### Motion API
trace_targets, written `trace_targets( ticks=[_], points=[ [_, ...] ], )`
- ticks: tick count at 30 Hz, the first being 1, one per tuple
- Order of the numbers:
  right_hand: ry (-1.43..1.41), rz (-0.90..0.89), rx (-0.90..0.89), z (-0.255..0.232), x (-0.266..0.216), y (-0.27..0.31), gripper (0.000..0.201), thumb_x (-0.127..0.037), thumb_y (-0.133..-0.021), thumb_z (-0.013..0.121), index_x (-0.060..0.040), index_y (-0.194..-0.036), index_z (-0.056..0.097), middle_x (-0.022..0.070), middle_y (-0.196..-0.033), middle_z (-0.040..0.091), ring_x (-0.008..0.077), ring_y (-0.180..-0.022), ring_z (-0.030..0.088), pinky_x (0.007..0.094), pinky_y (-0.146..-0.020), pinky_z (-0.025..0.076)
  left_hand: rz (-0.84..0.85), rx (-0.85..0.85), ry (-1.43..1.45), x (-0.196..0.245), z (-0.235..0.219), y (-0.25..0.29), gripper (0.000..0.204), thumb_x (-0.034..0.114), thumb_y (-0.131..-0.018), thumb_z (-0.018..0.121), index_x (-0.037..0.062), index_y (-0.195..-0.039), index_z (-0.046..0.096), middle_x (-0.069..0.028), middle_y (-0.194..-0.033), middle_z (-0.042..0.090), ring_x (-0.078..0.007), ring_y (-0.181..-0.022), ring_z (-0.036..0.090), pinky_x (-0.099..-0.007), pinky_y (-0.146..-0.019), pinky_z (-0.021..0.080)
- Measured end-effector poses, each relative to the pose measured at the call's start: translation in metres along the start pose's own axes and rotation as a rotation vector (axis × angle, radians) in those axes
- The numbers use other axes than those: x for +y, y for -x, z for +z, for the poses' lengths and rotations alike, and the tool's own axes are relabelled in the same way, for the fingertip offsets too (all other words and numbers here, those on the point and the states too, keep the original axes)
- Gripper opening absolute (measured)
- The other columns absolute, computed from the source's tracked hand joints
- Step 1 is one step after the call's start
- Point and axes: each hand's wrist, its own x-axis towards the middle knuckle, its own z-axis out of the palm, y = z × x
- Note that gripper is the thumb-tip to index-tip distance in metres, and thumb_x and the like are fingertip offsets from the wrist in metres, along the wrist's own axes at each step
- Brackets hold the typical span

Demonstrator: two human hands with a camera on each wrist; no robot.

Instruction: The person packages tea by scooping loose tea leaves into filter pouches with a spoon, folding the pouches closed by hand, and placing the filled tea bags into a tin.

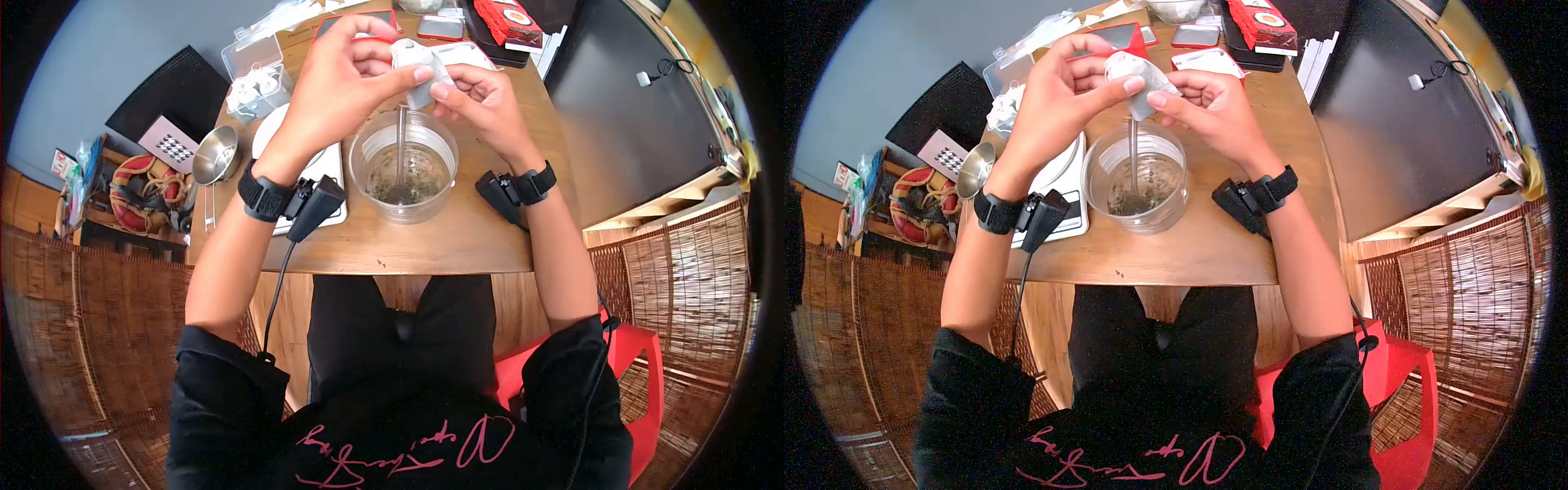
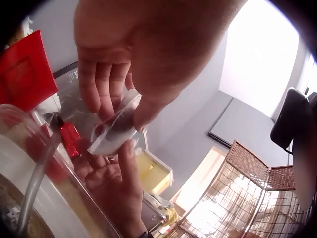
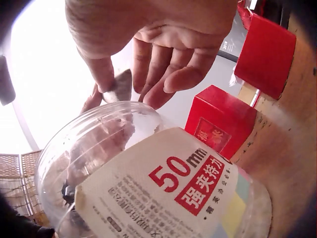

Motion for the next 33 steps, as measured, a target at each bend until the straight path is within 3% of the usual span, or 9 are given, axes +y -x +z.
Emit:
trace_targets(
  ticks=[2,6,13,23,33],
  points=[
    [0.012,-0.040,-0.010,0.002,-0.001,-0.001,0.035,-0.020,-0.094,0.077,0.0038,-0.119,0.070,0.0049,-0.102,0.074,0.0089,-0.083,0.067,0.0249,-0.075,0.055,-0.044,0.021,0.205,0.000,-0.002,0.005,0.036,0.012,-0.089,0.080,-0.0020,-0.115,0.060,-0.0100,-0.099,0.075,-0.0097,-0.088,0.070,-0.0226,-0.077,0.057],
    [0.020,-0.094,-0.037,0.005,0.000,0.001,0.034,-0.018,-0.093,0.077,0.0043,-0.118,0.071,0.0066,-0.103,0.075,0.0098,-0.088,0.069,0.0257,-0.080,0.056,-0.073,0.063,0.168,-0.003,-0.003,0.013,0.021,0.011,-0.094,0.075,-0.0032,-0.109,0.071,-0.0072,-0.096,0.075,-0.0095,-0.083,0.070,-0.0235,-0.076,0.057],
    [-0.080,-0.154,0.005,0.007,-0.001,0.000,0.030,-0.013,-0.094,0.075,0.0054,-0.117,0.071,0.0097,-0.108,0.075,0.0122,-0.095,0.071,0.0277,-0.088,0.057,-0.009,0.052,0.137,-0.007,0.002,0.016,0.020,0.012,-0.094,0.076,-0.0028,-0.106,0.074,-0.0056,-0.094,0.075,-0.0083,-0.082,0.069,-0.0235,-0.076,0.056],
    [0.000,-0.256,0.107,0.006,-0.001,-0.001,0.019,-0.010,-0.094,0.075,0.0048,-0.105,0.075,0.0072,-0.093,0.076,0.0101,-0.082,0.071,0.0239,-0.074,0.058,-0.036,0.144,0.069,-0.004,0.011,0.025,0.019,0.013,-0.093,0.076,-0.0024,-0.105,0.073,-0.0053,-0.090,0.075,-0.0076,-0.079,0.068,-0.0226,-0.073,0.055],
    [0.056,-0.256,0.163,0.018,-0.005,0.002,0.016,-0.010,-0.093,0.075,0.0040,-0.102,0.075,0.0048,-0.093,0.074,0.0080,-0.083,0.068,0.0233,-0.077,0.057,-0.068,0.243,0.083,-0.009,0.013,0.044,0.019,0.013,-0.094,0.075,-0.0029,-0.104,0.072,-0.0060,-0.091,0.074,-0.0080,-0.078,0.068,-0.0221,-0.071,0.055]
  ],
)
